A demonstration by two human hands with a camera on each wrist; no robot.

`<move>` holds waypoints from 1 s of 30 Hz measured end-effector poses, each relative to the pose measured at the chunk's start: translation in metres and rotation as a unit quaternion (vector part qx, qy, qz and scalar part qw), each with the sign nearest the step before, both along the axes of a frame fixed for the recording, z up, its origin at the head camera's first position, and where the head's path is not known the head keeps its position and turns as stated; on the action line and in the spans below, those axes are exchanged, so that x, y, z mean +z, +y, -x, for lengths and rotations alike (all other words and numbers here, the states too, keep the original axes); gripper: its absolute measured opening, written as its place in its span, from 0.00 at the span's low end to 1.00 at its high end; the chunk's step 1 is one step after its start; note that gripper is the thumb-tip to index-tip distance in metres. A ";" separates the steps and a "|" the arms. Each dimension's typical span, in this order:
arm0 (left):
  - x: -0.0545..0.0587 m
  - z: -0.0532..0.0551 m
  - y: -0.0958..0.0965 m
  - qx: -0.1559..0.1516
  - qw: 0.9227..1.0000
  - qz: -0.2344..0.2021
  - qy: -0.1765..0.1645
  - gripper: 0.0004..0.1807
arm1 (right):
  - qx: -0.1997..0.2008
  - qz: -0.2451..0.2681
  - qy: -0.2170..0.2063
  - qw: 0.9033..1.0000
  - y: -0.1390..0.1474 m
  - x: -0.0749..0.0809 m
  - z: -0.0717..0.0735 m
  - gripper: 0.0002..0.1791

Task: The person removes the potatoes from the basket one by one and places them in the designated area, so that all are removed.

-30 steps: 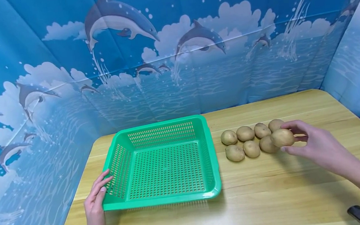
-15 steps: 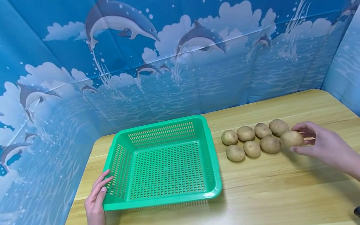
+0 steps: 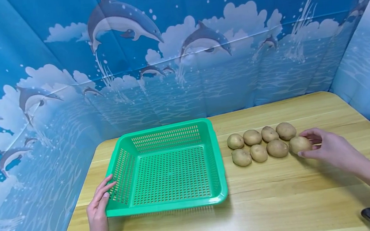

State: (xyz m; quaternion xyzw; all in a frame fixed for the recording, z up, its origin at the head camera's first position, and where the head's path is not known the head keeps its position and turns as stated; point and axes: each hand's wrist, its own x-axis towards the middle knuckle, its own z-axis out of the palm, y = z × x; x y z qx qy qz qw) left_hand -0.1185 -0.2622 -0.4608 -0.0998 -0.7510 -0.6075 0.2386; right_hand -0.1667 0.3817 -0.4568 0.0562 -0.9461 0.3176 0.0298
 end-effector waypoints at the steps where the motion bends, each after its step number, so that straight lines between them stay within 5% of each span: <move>1: 0.000 0.000 0.000 0.000 1.000 -0.001 -0.002 0.17 | -0.001 0.001 -0.003 1.000 0.000 -0.001 0.001 0.37; 30: 0.000 -0.001 0.001 0.007 1.000 -0.003 -0.010 0.17 | 0.010 0.079 0.000 0.997 0.008 -0.019 0.004 0.32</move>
